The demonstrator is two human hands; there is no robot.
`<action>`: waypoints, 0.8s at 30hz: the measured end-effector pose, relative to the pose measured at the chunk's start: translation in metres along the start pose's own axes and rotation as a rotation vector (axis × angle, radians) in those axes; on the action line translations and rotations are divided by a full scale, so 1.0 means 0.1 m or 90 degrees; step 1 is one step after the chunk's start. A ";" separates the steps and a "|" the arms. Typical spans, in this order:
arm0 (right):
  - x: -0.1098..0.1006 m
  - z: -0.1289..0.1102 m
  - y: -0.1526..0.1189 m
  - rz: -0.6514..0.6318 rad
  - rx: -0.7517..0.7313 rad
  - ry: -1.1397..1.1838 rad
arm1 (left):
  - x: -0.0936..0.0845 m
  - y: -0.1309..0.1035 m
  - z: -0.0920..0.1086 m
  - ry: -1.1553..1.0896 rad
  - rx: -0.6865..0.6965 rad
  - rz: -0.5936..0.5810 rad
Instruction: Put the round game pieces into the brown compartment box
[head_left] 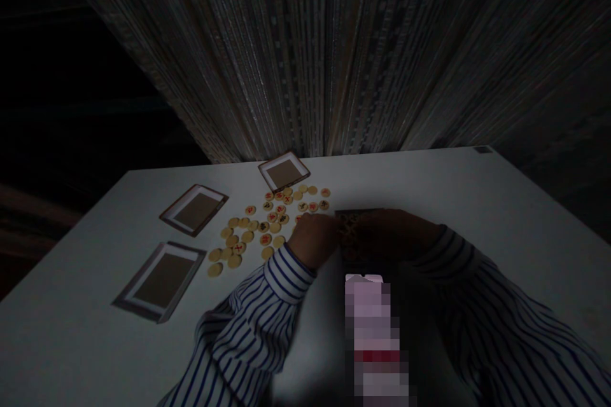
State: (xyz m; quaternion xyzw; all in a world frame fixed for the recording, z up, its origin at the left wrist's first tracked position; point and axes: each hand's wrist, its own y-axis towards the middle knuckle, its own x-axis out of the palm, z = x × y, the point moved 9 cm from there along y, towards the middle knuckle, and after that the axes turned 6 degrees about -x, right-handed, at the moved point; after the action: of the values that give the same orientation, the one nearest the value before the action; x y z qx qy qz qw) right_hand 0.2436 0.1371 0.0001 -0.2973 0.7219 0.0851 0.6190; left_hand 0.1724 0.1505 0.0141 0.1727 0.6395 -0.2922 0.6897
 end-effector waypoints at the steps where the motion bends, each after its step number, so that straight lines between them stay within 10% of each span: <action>1: 0.00 0.00 0.00 -0.001 0.003 -0.003 | 0.00 0.00 0.00 -0.001 0.001 -0.001; 24: -0.01 -0.03 -0.01 -0.017 0.003 0.011 | 0.05 0.01 0.08 0.034 0.016 -0.030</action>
State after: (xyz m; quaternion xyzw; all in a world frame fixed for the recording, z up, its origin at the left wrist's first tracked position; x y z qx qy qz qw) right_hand 0.2421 0.1353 0.0023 -0.3060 0.7233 0.0729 0.6147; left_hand 0.1791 0.1454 0.0102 0.1736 0.6578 -0.3119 0.6632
